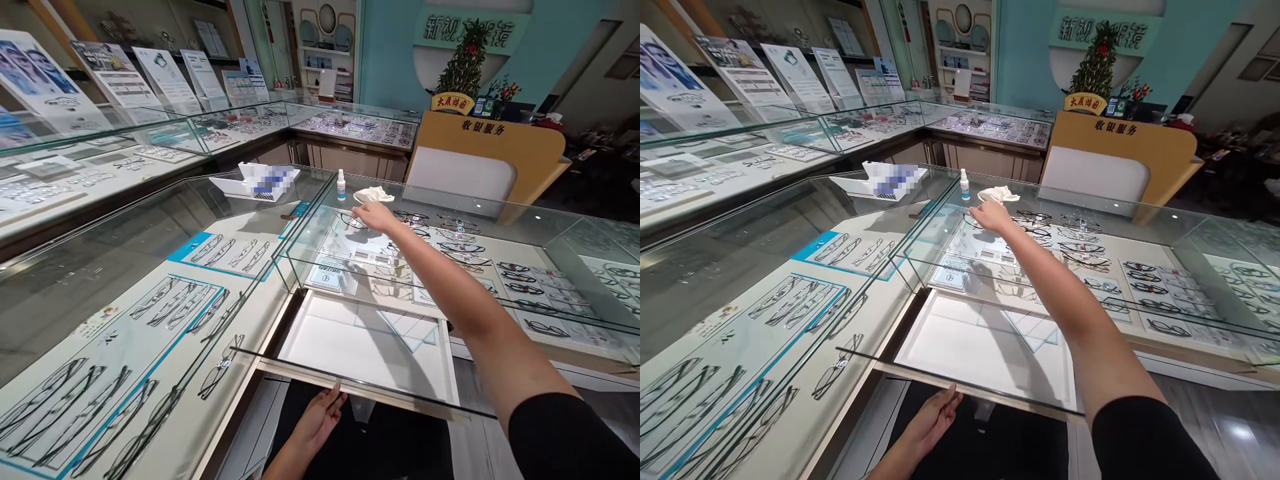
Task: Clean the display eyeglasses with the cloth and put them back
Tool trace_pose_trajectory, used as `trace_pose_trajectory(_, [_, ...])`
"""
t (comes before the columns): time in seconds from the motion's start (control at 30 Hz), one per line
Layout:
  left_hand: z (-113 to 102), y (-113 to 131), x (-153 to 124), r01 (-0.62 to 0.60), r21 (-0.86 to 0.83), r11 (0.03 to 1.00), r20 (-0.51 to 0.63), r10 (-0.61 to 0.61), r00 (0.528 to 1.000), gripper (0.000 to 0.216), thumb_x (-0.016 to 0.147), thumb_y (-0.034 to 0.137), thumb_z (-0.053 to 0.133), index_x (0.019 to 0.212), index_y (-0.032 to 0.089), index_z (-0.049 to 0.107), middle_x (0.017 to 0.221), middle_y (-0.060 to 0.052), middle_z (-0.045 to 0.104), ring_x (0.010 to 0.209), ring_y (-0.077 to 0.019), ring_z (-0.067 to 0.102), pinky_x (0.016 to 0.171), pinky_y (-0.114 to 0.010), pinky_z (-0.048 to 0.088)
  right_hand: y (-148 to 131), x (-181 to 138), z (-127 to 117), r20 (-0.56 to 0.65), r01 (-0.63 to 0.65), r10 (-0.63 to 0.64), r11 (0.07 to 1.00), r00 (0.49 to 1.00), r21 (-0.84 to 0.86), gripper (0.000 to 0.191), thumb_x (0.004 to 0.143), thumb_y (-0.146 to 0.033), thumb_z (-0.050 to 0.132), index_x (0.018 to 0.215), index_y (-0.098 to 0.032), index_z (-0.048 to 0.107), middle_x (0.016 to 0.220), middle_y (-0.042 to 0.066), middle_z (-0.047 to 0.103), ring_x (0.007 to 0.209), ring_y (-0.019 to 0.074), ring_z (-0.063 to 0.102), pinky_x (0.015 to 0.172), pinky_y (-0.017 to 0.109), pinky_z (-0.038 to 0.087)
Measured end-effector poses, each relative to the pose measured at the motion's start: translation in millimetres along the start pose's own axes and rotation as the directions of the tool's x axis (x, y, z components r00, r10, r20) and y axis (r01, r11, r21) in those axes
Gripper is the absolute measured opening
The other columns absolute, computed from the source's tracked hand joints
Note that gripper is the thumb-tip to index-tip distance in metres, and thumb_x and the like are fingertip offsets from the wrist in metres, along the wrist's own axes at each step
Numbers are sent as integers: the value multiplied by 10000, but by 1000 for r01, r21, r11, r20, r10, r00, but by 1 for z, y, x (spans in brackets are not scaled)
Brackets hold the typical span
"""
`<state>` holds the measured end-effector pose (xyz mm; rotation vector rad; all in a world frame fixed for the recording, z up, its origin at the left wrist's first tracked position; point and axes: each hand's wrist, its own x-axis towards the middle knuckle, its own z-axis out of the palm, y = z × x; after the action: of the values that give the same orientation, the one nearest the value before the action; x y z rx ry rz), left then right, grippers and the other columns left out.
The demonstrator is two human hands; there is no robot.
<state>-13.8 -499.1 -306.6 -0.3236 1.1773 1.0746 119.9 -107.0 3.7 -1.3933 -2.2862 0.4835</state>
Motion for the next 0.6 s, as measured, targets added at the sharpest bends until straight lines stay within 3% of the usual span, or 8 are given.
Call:
trace_pose_trajectory(0.13, [-13,-5,3,20,2,1000,-26,-20,999,556,659,-39,1028,781,205,544,834,-36,749,801,-213,835,493,-188,449,-3,24,19,95,-106,113,991,989,-76,478,1104,-430,504,829,-177,803,892,137,743,1074,367,722,1068,519,513])
trace_pose_trajectory(0.27, [-20,-8,6,28,43,999,-61,-26,998,606,655,18,1052,889,241,538,899,-32,747,892,-270,860,541,-223,469,-8,31,23,138,-146,159,984,978,-101,490,1117,-425,504,824,-163,797,941,160,776,1156,392,722,1172,589,455])
trace_pose_trajectory(0.37, [-25,-10,8,33,115,993,-75,-25,997,584,687,51,1039,994,235,577,997,-46,762,955,-277,860,555,-230,452,-14,24,17,149,-152,163,985,975,-84,494,1130,-428,502,859,-154,812,992,153,805,1153,368,729,1141,547,480])
trace_pose_trajectory(0.43, [-29,-11,10,33,161,986,-61,-23,998,555,725,94,1031,1034,221,588,1044,-52,763,949,-255,850,560,-227,429,-23,8,6,145,-136,136,991,980,-11,497,1144,-447,486,948,-151,835,1045,133,825,1111,322,743,1054,462,523])
trace_pose_trajectory(0.5, [-31,-12,11,25,196,980,-44,-17,999,517,768,144,1017,1042,220,585,1076,-55,761,958,-242,841,584,-226,425,-34,-19,-8,147,-90,60,975,987,202,492,1143,-463,502,1011,-144,852,1122,119,842,1048,273,751,970,396,535])
trace_pose_trajectory(0.6, [-34,-12,13,28,208,978,-50,-18,999,498,783,168,1003,1002,232,560,1102,-53,757,978,-243,835,616,-240,431,-53,-81,-23,313,-41,-96,913,945,406,500,1103,-538,564,932,-187,877,1152,80,855,1002,239,752,957,372,543])
